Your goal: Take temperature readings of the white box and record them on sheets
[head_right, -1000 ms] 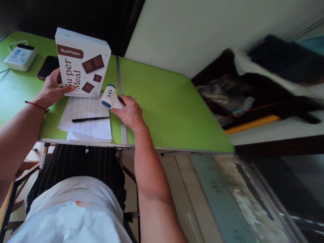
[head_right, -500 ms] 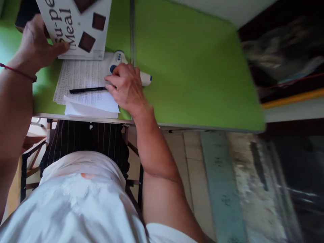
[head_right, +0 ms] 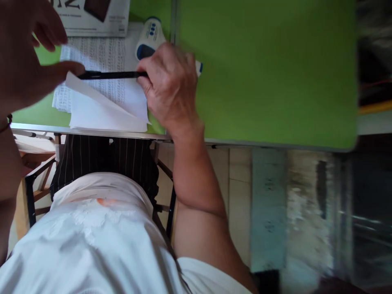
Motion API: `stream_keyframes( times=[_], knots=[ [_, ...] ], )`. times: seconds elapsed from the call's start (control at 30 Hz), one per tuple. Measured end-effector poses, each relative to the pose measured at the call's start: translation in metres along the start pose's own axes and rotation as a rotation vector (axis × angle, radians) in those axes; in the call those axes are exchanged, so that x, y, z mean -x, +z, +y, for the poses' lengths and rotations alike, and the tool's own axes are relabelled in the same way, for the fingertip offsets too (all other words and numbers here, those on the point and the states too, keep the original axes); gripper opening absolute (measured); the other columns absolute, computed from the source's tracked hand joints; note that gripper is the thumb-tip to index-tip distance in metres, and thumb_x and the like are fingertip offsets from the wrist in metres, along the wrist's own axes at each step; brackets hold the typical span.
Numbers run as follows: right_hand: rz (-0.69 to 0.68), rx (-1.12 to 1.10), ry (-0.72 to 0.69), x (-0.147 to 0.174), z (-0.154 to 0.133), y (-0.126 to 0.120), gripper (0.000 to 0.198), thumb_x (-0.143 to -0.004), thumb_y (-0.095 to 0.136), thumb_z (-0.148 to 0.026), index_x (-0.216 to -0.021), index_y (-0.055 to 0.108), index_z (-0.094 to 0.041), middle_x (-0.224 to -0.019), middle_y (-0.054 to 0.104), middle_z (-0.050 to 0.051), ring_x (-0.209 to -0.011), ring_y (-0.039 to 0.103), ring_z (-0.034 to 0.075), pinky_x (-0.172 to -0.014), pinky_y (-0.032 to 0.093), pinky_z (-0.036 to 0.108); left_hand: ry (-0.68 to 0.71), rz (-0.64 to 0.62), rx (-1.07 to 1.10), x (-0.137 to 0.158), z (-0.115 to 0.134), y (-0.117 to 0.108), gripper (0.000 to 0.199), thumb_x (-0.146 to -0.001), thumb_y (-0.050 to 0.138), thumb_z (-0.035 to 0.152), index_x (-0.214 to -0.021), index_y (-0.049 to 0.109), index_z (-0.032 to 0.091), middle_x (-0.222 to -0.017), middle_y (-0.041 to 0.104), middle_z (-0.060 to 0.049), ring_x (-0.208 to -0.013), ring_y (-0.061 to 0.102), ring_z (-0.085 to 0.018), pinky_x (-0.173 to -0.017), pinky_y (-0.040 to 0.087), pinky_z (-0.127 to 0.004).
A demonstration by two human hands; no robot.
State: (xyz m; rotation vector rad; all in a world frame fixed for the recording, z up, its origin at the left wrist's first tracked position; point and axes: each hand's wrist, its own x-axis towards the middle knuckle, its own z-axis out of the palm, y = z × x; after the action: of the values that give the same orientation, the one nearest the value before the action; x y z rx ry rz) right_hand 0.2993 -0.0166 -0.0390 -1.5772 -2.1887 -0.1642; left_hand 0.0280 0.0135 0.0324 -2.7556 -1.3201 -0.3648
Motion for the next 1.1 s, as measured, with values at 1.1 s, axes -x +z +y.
stream_keyframes(
  times=[1.1],
  knots=[
    [0.309,-0.734,0.264,0.032,-0.055,0.018,0.021,-0.084,0.06,-0.031,-0.066,0.051,-0.025,-0.058,0.052,-0.006,-0.054,0.047,0.012,-0.054,0.044,0.027,0.148,0.09,0.103,0.064,0.064,0.069,0.039,-0.101,0.06,0.048,-0.126,0.068,0.019,-0.108,0.065,-0.013,-0.092,0.063,-0.028,-0.075,0.052,-0.04]
  ],
)
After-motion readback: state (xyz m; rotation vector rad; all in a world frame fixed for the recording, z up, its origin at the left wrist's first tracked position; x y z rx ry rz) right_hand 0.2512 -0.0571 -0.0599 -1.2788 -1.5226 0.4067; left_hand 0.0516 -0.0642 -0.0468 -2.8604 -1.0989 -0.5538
